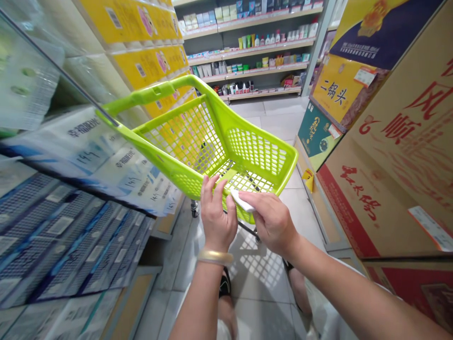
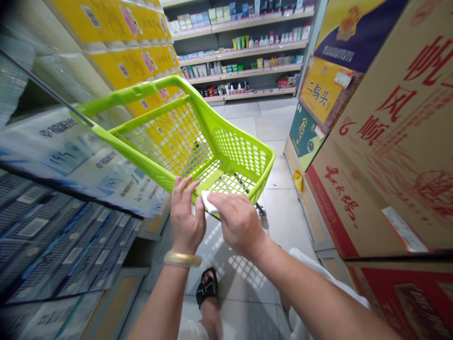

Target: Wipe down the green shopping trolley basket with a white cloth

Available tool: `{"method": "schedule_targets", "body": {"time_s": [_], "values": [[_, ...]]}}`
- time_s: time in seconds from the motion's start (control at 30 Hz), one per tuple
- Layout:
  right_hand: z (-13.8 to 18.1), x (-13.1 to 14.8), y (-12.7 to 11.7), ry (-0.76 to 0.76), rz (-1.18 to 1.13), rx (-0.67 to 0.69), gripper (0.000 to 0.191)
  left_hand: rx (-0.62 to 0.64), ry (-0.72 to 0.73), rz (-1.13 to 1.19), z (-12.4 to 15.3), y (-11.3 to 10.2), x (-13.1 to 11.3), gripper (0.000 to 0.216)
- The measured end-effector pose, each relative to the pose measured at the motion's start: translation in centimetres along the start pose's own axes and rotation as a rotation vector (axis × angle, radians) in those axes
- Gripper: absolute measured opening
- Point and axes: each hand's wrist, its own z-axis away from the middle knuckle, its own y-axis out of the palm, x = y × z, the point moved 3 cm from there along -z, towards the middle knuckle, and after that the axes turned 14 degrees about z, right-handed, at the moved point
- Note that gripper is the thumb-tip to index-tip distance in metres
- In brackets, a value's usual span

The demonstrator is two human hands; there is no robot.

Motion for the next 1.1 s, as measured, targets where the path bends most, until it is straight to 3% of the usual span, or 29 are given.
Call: {"method": "schedule_targets", "body": {"time_s": [0.23, 0.47, 0.6, 0.77, 0.93, 1.0, 1.1], "values": [[0.4, 0.3, -0.2, 0.07, 0.031, -0.041, 0.042, 0.01, -0.016, 0.068, 0.4, 1.5, 0.0, 0.038], [0.1, 1.4, 1.2, 0.075, -0.008, -0.036, 0.047, 0.055, -0.079, 0.12, 0.0, 0.6, 1.3, 0.041], [-0.2, 1.7, 1.3, 0.026, -0.023, 0.031, 0.048, 0.019, -0.156, 0.115, -0.2, 0.2, 2.2, 0.04], [-0.4, -0.9, -0.6, 0.017, 0.091, 0.065, 0.044, -0.017, -0.192, 0.051, -0.5, -0.3, 2.6, 0.038], [-0.2, -4.6, -2.4, 0.191, 0.24, -0.044, 0.045, -0.069, -0.162, 0.02, -0.5, -0.9, 1.7, 0.034], [0.2, -3.9, -2.0, 0.154, 0.213, -0.034, 0.044, -0.038, -0.099, 0.019, -0.3, -0.5, 1.0, 0.034], [0.9, -1.1, -0.7, -0.047, 0.119, 0.064, 0.042, 0.04, -0.025, 0.02, -0.1, 0.2, 0.3, 0.035]]}}
